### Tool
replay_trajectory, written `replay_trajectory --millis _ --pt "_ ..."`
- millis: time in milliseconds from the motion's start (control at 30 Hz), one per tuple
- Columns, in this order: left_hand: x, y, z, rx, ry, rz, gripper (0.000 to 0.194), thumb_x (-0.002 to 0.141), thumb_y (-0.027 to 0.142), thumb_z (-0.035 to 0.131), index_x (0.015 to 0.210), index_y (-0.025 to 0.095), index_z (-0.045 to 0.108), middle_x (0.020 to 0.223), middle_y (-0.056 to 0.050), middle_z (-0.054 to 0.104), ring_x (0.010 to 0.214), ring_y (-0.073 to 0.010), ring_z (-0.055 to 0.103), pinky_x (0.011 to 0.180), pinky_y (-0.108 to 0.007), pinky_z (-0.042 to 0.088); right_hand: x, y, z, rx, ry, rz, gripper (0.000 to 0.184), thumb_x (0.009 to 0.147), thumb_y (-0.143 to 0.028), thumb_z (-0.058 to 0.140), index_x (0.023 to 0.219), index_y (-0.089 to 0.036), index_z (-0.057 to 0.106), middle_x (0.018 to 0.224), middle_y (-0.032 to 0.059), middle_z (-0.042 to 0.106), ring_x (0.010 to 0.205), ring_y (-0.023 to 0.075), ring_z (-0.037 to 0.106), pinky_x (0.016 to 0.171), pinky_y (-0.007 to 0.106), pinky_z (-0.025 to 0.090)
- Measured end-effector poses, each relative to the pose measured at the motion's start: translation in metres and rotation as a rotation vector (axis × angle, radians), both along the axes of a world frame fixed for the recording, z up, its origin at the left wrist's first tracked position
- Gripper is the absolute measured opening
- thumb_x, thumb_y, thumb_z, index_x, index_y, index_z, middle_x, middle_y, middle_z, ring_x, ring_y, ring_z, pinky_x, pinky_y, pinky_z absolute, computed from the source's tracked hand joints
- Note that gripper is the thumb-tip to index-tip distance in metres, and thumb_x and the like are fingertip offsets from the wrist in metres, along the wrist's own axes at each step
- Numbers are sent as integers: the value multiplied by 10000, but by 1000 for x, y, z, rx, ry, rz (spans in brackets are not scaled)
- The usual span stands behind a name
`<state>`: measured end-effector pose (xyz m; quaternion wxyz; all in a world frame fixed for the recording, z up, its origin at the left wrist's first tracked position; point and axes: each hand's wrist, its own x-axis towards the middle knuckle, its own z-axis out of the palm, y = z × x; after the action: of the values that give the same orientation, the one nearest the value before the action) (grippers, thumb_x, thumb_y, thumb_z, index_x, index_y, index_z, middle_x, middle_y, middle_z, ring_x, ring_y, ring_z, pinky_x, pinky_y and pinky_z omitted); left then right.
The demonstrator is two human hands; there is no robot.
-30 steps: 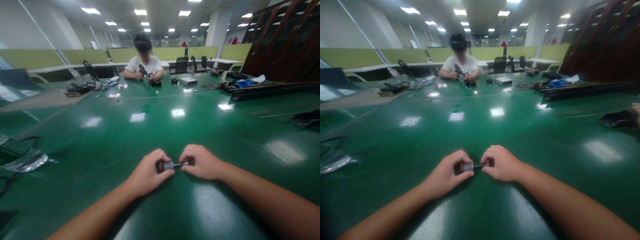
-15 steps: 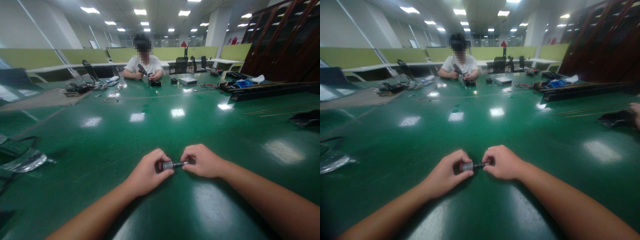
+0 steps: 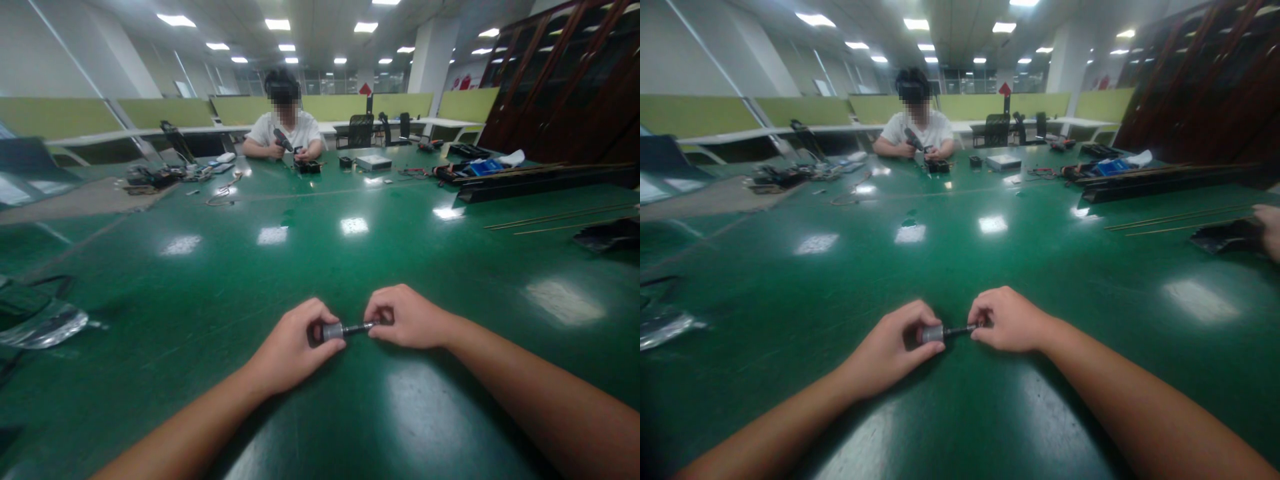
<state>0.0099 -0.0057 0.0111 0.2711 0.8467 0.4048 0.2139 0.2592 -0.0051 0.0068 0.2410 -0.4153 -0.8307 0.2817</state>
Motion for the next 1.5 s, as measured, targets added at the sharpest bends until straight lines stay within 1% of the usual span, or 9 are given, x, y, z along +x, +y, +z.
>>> replay_trajectory --millis 367,567,700,800,867,933,1100,1267,1500 --pt "0 0 0 -3 1 6 166 811 285 705 890 182 602 833 -9 600 713 -158 567 651 -262 436 12 7 0 -98 -12 -26 97 691 -161 731 787 -157 715 680 -20 615 591 100 537 543 204 401" --pt "-1 0 0 -4 4 3 171 819 293 701 896 180 598 841 -11 592 721 -159 560 654 -263 429 16 8 1 -146 -12 -13 105 709 -184 737 809 -158 718 673 -23 618 595 101 542 546 207 402" --pt "0 0 -1 24 6 -7 155 809 269 702 878 183 592 828 -9 584 726 -160 550 659 -264 425 2 4 -3 -101 13 11 108 737 -210 742 832 -162 726 695 -15 631 603 102 545 566 215 404" --pt "0 -1 -2 52 -11 -20 150 788 231 711 862 186 588 836 -11 586 750 -164 556 673 -266 428 -17 -1 -9 -13 46 4 101 769 -223 732 856 -172 734 741 3 651 648 116 568 613 229 421" --pt "0 -2 -1 73 -22 -29 158 769 219 724 842 185 587 836 -13 588 763 -167 561 680 -268 428 -28 -3 -12 75 54 -9 82 763 -208 739 841 -181 735 765 17 672 720 141 590 668 248 434" --pt "0 -2 -1 80 -38 -41 159 774 239 726 845 184 595 841 -17 596 770 -169 567 688 -272 432 -34 -4 -15 115 64 0 75 774 -204 738 848 -194 740 800 27 697 800 164 607 730 266 444" --pt "1 0 1 27 -36 -22 113 888 288 613 909 181 645 826 -25 621 754 -162 587 684 -268 445 -31 -5 -15 101 73 -27 127 758 -212 748 882 -188 736 820 30 700 791 163 607 727 271 447" --pt "1 0 -1 18 20 11 131 818 266 678 913 182 650 805 -14 620 730 -165 585 662 -267 440 -30 -7 -13 91 82 -35 180 718 -178 747 896 -187 719 823 23 691 771 158 600 704 263 445" --pt "1 -1 -2 -4 29 12 159 781 255 711 903 185 637 812 -6 616 736 -166 585 663 -266 437 -32 -8 -14 103 79 -32 90 743 -142 720 824 -177 704 764 8 664 722 135 579 664 242 421"
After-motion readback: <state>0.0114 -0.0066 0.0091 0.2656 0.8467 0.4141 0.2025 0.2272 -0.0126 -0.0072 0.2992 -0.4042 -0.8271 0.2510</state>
